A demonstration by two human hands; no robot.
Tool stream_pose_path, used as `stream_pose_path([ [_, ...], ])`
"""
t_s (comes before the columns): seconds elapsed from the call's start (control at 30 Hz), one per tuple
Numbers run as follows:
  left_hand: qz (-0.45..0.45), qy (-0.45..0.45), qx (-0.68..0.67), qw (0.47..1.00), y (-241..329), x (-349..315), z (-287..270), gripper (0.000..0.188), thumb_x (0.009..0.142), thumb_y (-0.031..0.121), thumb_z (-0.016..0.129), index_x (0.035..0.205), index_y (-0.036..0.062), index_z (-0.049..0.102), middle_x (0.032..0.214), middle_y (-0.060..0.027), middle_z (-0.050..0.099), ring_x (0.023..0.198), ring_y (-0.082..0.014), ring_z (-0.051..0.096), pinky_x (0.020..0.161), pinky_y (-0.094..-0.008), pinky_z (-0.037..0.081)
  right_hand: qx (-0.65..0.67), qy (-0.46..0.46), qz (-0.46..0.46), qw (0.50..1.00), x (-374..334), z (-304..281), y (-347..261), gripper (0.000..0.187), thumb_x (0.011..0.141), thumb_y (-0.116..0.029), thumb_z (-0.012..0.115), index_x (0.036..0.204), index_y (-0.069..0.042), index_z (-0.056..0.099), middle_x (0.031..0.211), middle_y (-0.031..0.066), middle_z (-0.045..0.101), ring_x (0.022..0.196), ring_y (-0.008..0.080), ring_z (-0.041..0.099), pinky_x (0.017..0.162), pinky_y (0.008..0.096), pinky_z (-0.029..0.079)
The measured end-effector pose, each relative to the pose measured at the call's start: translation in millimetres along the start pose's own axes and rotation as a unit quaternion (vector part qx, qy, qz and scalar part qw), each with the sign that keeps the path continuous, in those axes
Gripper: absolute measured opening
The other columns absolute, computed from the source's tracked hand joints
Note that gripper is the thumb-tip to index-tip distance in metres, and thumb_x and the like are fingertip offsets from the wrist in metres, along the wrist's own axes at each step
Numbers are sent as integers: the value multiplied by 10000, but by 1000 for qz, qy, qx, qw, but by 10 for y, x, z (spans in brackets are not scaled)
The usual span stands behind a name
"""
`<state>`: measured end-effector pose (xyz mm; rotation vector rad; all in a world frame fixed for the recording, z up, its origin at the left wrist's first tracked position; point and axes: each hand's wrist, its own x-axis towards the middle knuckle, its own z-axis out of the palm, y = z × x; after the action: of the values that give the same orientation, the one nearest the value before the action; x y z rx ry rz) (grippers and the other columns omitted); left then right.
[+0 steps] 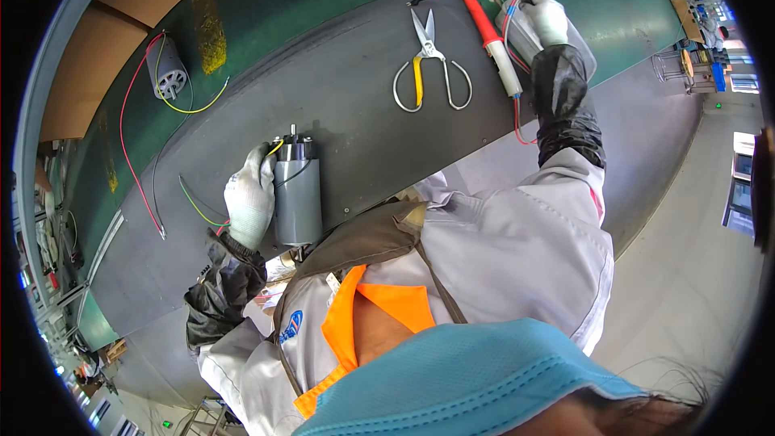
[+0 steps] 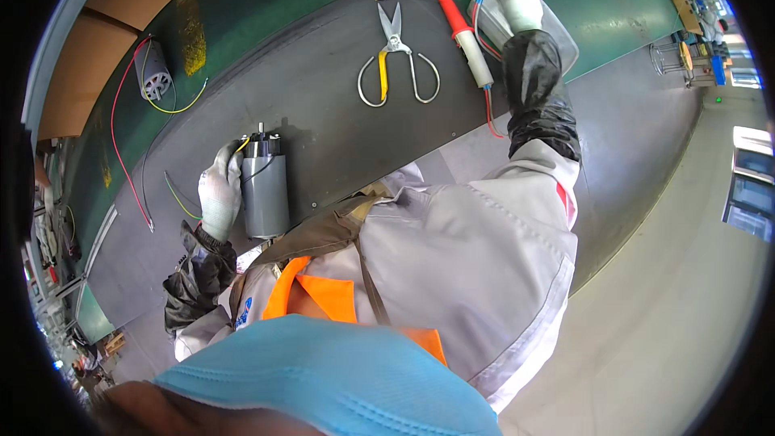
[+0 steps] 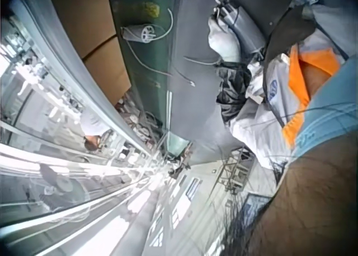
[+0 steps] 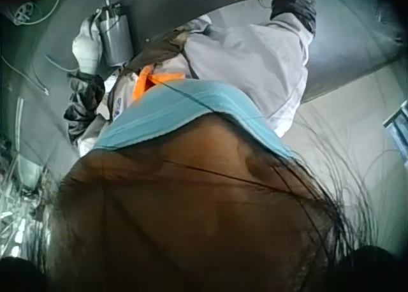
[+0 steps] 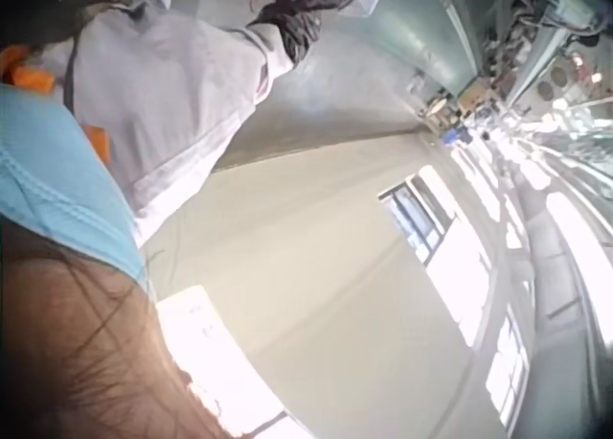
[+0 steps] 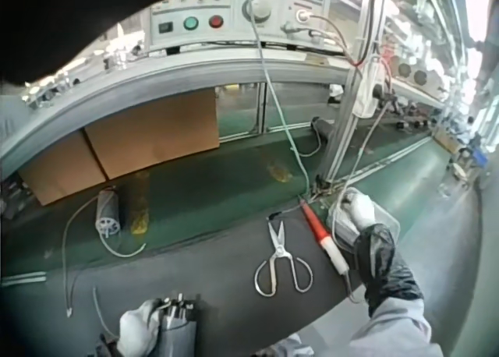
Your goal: Assembling electronic components by connecting and securing wires to a small motor at an industrial workbench.
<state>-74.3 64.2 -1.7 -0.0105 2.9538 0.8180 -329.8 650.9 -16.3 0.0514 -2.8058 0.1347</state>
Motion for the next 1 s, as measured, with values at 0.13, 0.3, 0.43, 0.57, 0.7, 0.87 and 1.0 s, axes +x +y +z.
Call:
stream_pose_path([
  [0.13, 41, -3, -34, 999, -118, 56, 63, 333, 1038, 269, 515, 1273, 55, 613, 1063, -252, 691, 977, -434, 674, 826, -465, 538, 207, 102, 145, 962, -145, -332, -28, 239, 874, -286, 750, 981, -73, 768, 835, 69, 756, 753, 151, 693, 736, 314, 537],
  [0.3, 46, -59, -93, 993, -176, 106, 5, 367, 1044, 298, 523, 1285, 34, 601, 1043, -252, 696, 980, -427, 683, 833, -447, 538, 516, 148, 191, 822, -384, -765, -153, 182, 955, -178, 703, 1054, -32, 747, 782, -18, 683, 644, 47, 581, 545, 204, 418],
  [0.43, 21, -117, -80, 990, -104, 150, -118, 347, 1039, 282, 537, 1266, 28, 603, 954, -263, 687, 917, -404, 700, 778, -456, 531, 582, 132, 122, 793, -648, -1077, -638, 176, 984, -130, 654, 1088, -3, 718, 789, 5, 689, 623, 31, 556, 531, 190, 397],
  [0.57, 54, -98, -114, 987, -151, 174, -48, 304, 1036, 277, 535, 1179, 23, 618, 845, -245, 664, 771, -430, 651, 698, -495, 483, 672, 51, 117, 730, -1041, -1059, -1368, 174, 988, -112, 638, 1108, 2, 693, 812, -1, 675, 623, 54, 570, 548, 203, 445],
  [0.7, 71, -114, -86, 987, -237, 240, 17, 314, 1029, 287, 527, 1167, 19, 615, 910, -279, 659, 878, -469, 633, 759, -494, 492, 713, -138, 115, 677, -1456, -613, -2155, 278, 985, -93, 643, 1250, -9, 663, 947, 23, 695, 673, 58, 623, 534, 188, 488],
  [0.87, -43, -222, 56, 972, -150, 333, -162, 496, 1026, 442, 530, 1122, -31, 646, 893, -209, 707, 890, -391, 685, 817, -453, 516, 714, -219, 125, 653, -1544, -36, -2547, 232, 972, -74, 651, 1187, 9, 678, 928, 51, 711, 666, 71, 642, 526, 199, 515],
  [1.0, -156, -323, -121, 925, -141, 392, -352, 389, 1013, 396, 559, 913, 36, 664, 603, -38, 581, 431, -131, 517, 376, -302, 403, 630, -94, 84, 766, -1626, -444, -2711, 200, 956, -37, 659, 1147, 10, 698, 891, 30, 694, 708, 50, 622, 582, 188, 468],
])
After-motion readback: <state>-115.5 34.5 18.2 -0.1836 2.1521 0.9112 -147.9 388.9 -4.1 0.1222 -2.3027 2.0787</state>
